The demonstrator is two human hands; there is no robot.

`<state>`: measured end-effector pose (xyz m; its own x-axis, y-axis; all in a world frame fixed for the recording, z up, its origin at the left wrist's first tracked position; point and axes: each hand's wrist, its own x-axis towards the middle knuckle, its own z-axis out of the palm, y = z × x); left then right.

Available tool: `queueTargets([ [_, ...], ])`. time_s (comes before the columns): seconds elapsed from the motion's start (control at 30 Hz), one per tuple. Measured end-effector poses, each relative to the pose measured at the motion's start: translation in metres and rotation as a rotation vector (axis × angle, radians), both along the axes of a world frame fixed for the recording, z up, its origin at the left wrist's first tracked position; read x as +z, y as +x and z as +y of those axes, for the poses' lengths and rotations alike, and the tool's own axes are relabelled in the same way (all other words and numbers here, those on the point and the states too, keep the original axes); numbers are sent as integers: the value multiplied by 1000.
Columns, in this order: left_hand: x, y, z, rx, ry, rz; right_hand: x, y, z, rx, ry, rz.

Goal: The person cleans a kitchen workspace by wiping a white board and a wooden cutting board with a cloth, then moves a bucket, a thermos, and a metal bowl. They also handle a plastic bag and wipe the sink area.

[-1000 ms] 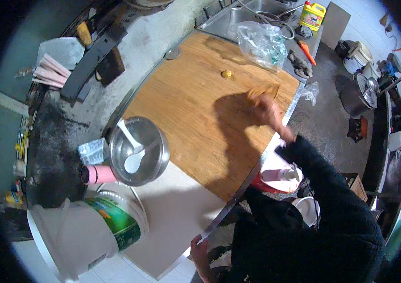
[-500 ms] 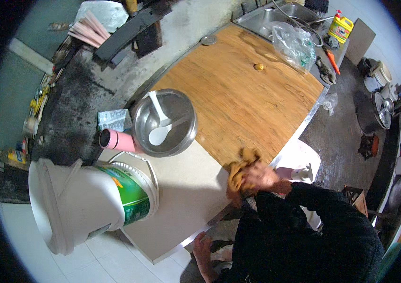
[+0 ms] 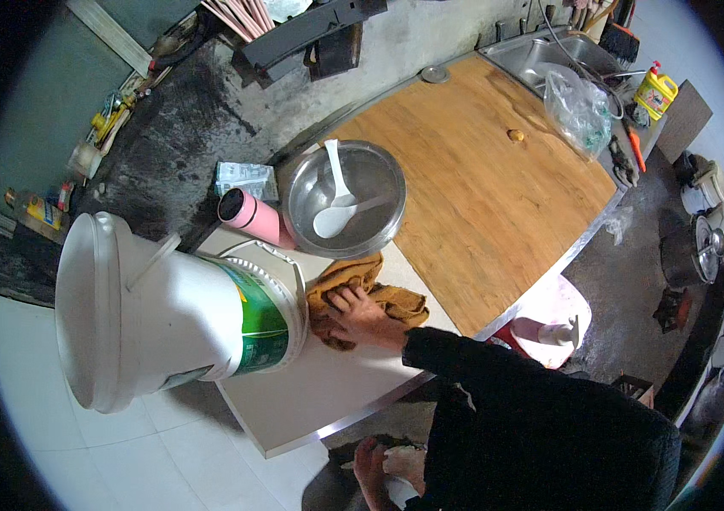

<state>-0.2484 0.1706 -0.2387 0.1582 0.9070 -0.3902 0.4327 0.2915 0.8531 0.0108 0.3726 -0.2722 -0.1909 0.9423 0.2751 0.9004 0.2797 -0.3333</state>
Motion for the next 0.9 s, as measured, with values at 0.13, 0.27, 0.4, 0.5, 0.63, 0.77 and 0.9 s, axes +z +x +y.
queueTargets([
  [0.13, 11, 10, -1, 220, -281, -115, -8, 33, 2, -242, -115, -108],
  [0.27, 24, 25, 8, 219, -292, -206, -19, 86, -35, -374, -91, -126],
  [0.4, 27, 28, 12, 203, -295, -140, -27, 144, -82, -577, -115, -194],
  [0.5, 21, 13, 7, 249, -324, -166, -23, 193, -108, -786, -116, -237],
  [0.63, 5, -18, -1, 198, -311, -114, -21, 193, -121, -1082, -225, 547],
  [0.77, -1, -24, 14, 63, -288, -112, -28, 55, -134, -474, -115, 414],
  [0.9, 7, 9, 39, -109, -213, -84, -26, -49, -136, -23, 48, 79],
])
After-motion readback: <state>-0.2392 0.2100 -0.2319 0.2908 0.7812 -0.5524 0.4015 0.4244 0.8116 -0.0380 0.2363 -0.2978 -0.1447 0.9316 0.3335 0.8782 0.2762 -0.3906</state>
